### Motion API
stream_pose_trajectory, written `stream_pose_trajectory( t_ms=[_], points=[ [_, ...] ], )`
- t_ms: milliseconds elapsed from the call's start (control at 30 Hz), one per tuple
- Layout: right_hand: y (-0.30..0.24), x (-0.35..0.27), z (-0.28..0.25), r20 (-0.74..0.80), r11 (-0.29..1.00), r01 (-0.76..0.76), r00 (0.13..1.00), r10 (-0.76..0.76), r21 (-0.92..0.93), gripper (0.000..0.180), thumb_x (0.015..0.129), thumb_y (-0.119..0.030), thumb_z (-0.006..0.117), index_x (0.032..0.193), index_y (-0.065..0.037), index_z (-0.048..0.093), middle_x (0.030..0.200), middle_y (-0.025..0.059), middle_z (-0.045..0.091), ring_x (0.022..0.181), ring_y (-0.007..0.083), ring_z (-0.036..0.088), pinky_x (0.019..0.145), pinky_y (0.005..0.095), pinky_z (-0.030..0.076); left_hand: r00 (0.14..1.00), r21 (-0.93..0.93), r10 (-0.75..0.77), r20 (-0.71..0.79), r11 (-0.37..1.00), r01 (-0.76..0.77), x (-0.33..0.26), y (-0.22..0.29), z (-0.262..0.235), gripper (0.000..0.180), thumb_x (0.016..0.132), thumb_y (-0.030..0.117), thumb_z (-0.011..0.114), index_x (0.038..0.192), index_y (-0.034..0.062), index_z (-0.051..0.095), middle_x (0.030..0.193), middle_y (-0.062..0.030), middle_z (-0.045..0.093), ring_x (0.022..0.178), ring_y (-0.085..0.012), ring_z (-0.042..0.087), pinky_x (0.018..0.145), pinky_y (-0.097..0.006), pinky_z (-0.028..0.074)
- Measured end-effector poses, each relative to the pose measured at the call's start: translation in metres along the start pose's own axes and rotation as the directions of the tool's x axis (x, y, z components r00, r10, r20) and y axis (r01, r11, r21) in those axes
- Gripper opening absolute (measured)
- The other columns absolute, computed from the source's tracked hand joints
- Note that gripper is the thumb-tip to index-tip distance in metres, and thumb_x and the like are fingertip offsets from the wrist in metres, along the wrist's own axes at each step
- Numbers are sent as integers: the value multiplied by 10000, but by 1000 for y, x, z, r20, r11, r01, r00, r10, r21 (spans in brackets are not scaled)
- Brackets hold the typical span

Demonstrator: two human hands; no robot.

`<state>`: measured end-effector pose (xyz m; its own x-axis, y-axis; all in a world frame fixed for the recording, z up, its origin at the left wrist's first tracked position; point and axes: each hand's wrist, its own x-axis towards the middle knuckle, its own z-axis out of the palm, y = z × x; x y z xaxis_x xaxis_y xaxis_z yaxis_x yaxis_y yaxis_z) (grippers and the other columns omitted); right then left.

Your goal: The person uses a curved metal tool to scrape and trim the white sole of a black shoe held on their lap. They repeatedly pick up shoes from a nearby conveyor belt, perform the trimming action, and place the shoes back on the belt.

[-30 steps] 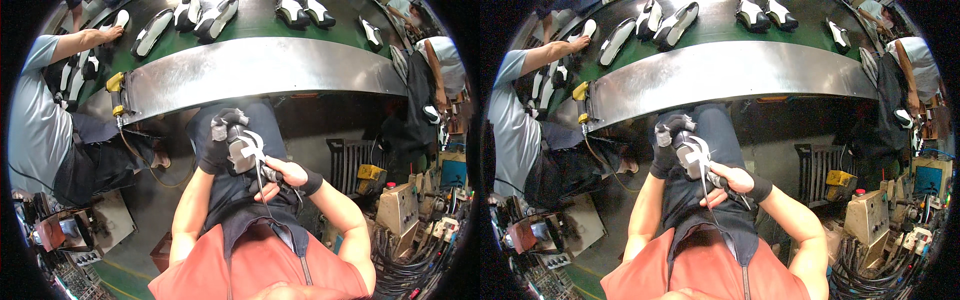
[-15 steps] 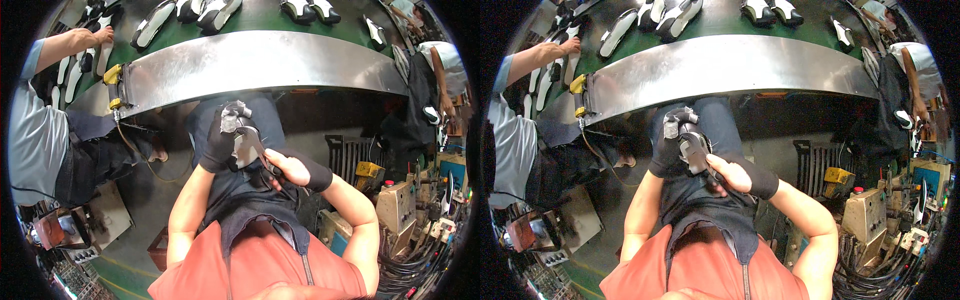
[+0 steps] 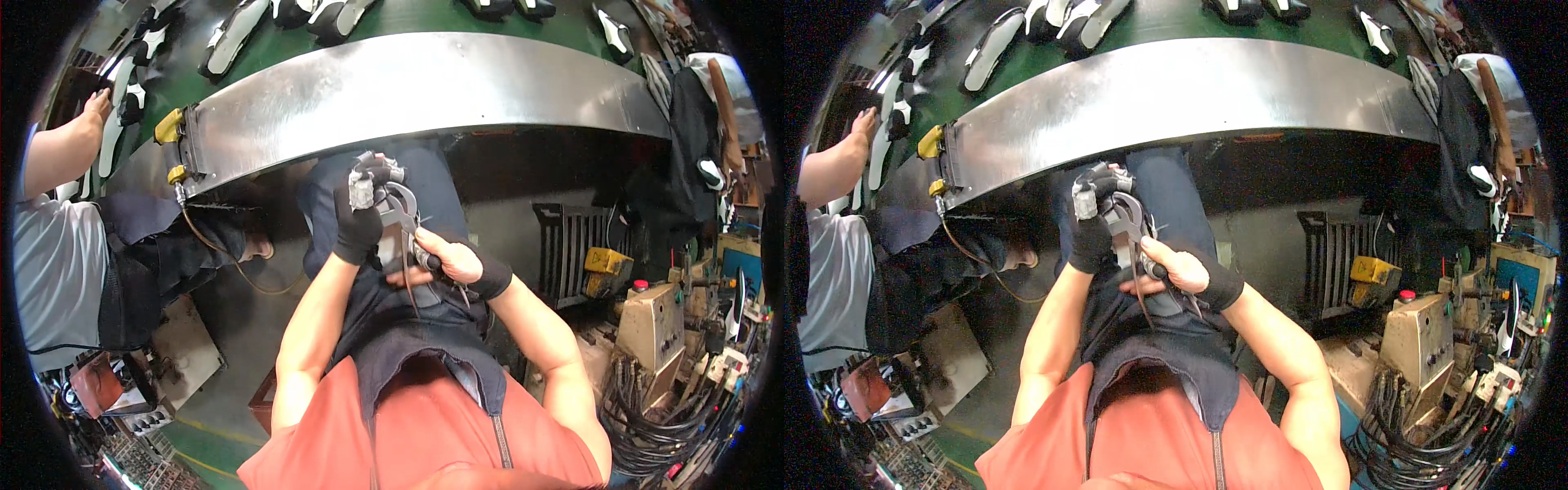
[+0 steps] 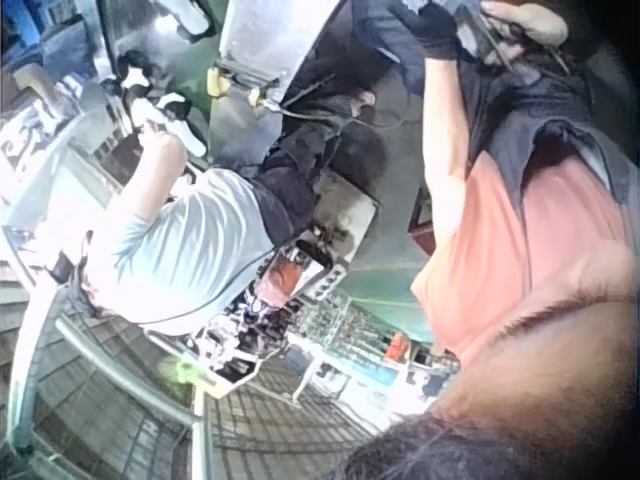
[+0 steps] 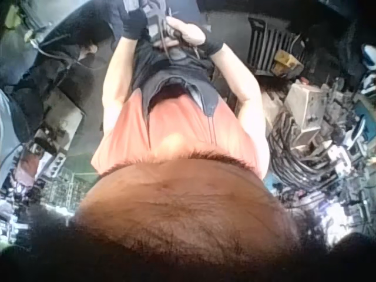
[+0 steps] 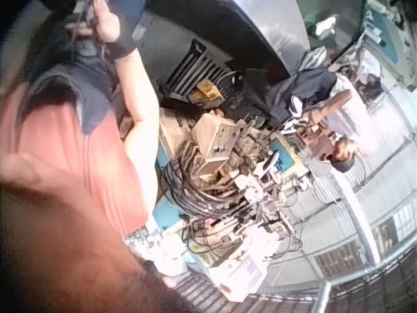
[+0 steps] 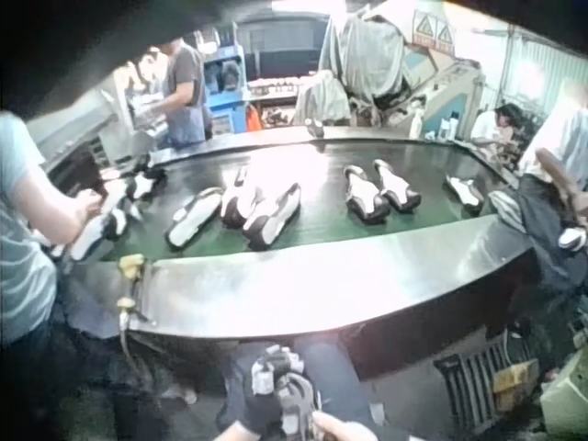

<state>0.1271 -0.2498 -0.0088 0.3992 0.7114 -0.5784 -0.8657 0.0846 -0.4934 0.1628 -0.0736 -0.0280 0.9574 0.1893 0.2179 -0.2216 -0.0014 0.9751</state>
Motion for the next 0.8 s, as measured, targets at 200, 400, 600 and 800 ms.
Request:
stream_pose_trajectory(
  t_ms=[200, 400, 600, 800],
  points=[
    [-9, -15, 16, -169, 569, 91, 906, -388, -817, 442, 995, -374, 353, 893, -22, 600, 702, 74, 588, 624, 163, 549, 612, 329, 454, 988, 131, 133, 79, 981, -143, 8, -14, -5, 257, 793, 137, 464, 861, 42, 693, 884, -91, 679, 1019, -249, 587, 987, -370, 385],
    [45, 34, 5, -80, 392, 331, 668, -740, -858, 313, 981, -204, 369, 914, 10, 588, 810, 167, 602, 714, 270, 564, 670, 379, 433, 974, 246, 78, 213, 960, -131, 11, -14, -12, 327, 819, 260, 446, 819, 56, 701, 934, -88, 674, 1030, -261, 586, 991, -397, 370],
    [21, 9, 21, -90, 987, 160, 983, -161, -24, 405, 1006, -323, 355, 864, -16, 577, 741, 23, 593, 653, 111, 508, 682, 264, 459, 976, 96, 183, 116, 976, -194, 8, -11, -10, 498, 922, 335, 319, 825, 24, 696, 906, -114, 674, 1015, -281, 587, 983, -411, 372],
    [72, 41, 8, -165, 391, 226, 643, -748, -892, 262, 950, -188, 420, 919, -4, 604, 772, 216, 595, 683, 381, 562, 626, 420, 428, 990, -31, -87, 113, 995, 91, -6, -19, -10, 413, 865, 343, 413, 835, 46, 698, 924, -100, 673, 1031, -264, 593, 991, -409, 368]
  ],
)
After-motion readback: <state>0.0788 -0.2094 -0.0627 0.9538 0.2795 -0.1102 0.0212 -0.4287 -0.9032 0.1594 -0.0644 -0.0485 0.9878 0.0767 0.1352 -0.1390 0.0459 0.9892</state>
